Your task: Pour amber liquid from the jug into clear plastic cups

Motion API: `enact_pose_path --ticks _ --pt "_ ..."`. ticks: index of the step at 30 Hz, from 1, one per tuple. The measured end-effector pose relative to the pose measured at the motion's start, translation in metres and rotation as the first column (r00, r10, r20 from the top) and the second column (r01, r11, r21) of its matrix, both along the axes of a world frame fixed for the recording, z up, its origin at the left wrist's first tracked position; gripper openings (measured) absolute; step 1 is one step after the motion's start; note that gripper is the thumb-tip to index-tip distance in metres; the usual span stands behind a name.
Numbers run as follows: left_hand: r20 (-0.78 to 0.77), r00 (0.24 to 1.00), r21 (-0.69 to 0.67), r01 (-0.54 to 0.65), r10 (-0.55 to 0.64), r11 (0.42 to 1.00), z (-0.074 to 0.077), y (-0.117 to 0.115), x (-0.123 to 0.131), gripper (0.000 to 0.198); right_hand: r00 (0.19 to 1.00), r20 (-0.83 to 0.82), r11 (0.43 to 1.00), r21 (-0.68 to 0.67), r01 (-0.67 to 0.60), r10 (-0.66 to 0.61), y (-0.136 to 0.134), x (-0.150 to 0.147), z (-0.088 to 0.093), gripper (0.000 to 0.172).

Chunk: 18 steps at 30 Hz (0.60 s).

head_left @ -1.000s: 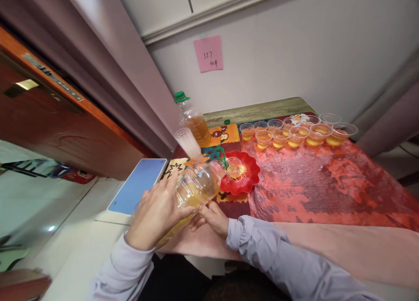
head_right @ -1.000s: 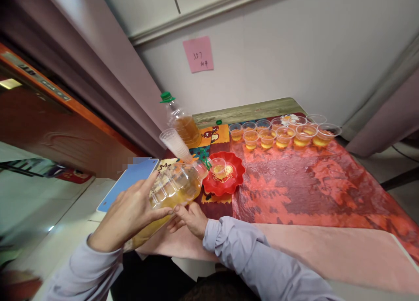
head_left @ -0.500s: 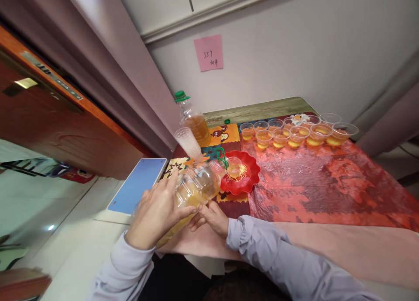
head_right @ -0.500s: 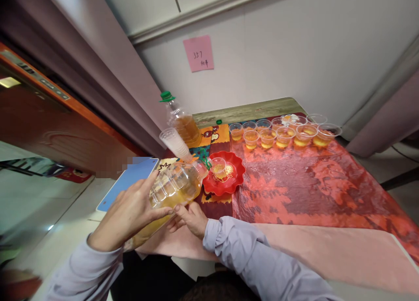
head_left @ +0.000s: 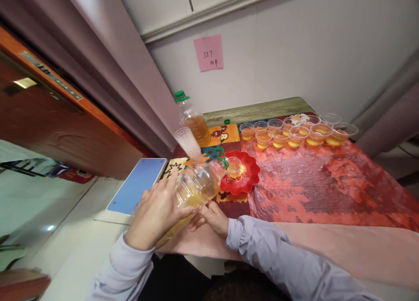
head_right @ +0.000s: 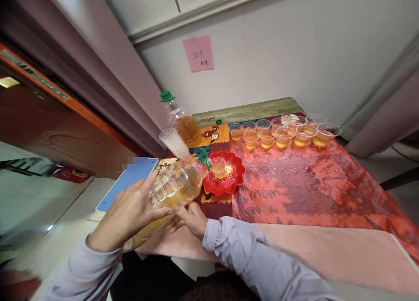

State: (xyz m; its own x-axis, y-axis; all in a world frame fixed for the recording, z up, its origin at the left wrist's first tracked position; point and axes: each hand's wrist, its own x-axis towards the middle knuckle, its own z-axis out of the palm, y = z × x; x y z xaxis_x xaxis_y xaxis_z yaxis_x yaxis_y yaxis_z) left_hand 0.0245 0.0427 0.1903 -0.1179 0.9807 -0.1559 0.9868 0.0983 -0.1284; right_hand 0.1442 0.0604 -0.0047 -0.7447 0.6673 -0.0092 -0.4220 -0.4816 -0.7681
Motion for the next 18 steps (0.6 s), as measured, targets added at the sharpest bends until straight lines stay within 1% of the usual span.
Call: enact_pose_path --ticks 8,13,15,18 --pt "0.013 1.000 0.003 -0.003 0.003 1.000 0.000 0.001 0.000 0.108 1.000 0.011 1.000 -0.006 0.003 -0.003 -0.001 -0.001 -0.003 0.097" --pt "0.038 0.999 0.024 0.003 -0.004 1.000 0.000 0.000 -0.001 0.107 1.000 0.006 1.000 0.008 0.014 -0.014 -0.001 0.000 -0.001 0.093" --pt "0.073 0.997 0.052 0.010 -0.014 0.999 -0.004 -0.001 -0.006 0.106 0.999 0.010 1.000 0.006 0.030 -0.031 -0.001 0.001 0.001 0.089" --pt "0.160 0.986 0.128 0.019 -0.040 0.992 -0.019 -0.007 -0.020 0.105 0.997 0.039 0.997 0.037 0.061 -0.063 0.000 0.002 0.003 0.082"
